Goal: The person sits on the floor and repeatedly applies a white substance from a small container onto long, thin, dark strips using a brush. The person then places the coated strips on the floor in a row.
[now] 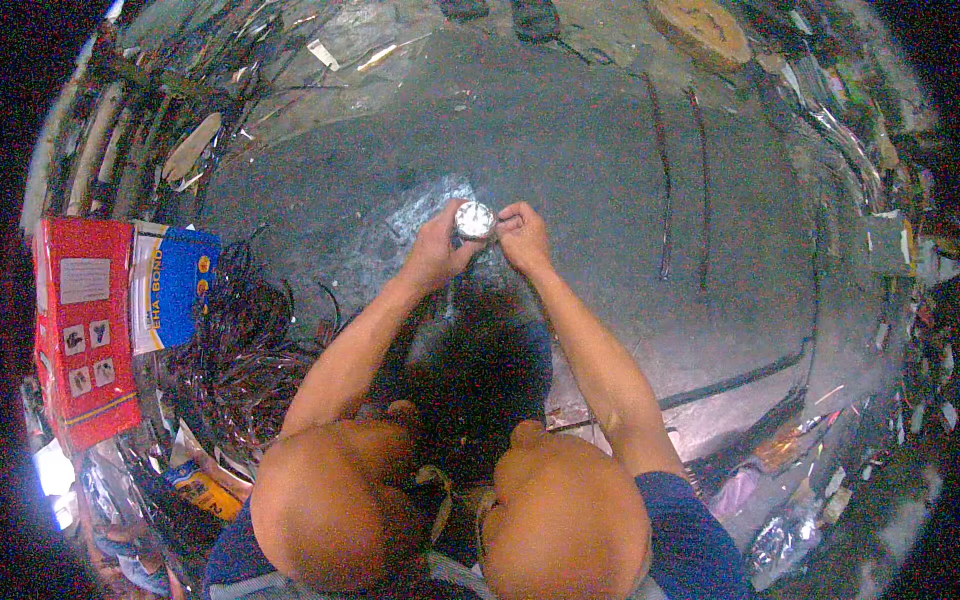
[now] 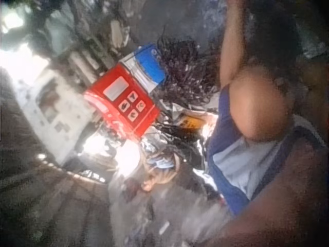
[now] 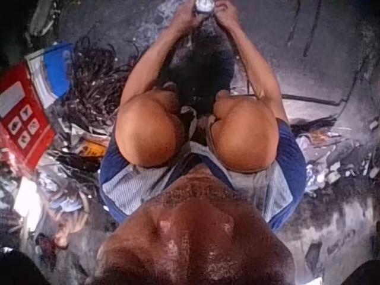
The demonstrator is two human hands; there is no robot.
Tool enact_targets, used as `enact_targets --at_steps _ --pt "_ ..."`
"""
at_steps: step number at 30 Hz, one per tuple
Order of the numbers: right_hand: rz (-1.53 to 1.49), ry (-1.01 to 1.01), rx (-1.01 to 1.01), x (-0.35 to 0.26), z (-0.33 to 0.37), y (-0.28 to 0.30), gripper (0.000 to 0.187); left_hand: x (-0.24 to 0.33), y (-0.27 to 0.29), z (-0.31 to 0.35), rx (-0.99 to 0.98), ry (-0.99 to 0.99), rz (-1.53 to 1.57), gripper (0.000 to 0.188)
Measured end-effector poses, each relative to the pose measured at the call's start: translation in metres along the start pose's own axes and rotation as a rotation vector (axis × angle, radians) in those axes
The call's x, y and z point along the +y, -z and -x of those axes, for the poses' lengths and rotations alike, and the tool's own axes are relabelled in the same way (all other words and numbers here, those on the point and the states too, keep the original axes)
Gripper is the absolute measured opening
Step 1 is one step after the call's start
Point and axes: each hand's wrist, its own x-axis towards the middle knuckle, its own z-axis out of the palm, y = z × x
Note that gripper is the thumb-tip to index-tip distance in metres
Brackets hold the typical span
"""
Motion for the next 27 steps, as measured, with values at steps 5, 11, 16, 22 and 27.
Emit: enact_targets --at_steps 5,11,16,22,27 --pt "-0.146 0.059 0.093 -0.025 -0.008 -0.01 0.031 -0.011 0.014 -0.014 0.014 -0.057 -0.018 0.048" --pt "-0.494 -0.121 0.136 -0.052 0.007 0.023 0.039 0.002 0.012 -0.006 0.041 -0.032 -0.072 0.047" --pt "-0.536 -0.123 0.245 -0.125 0.037 0.077 0.035 -0.007 0.013 -0.006 -0.016 -0.006 -0.062 0.055" --pt "-0.701 0.087 0.27 -0.205 0.072 0.165 0.027 -0.001 0.006 -0.009 -0.045 -0.009 -0.046 0.056" --pt "-0.84 0.306 0.171 -0.266 0.105 0.221 0.015 -0.004 0.008 -0.002 -0.004 -0.015 -0.027 0.054"
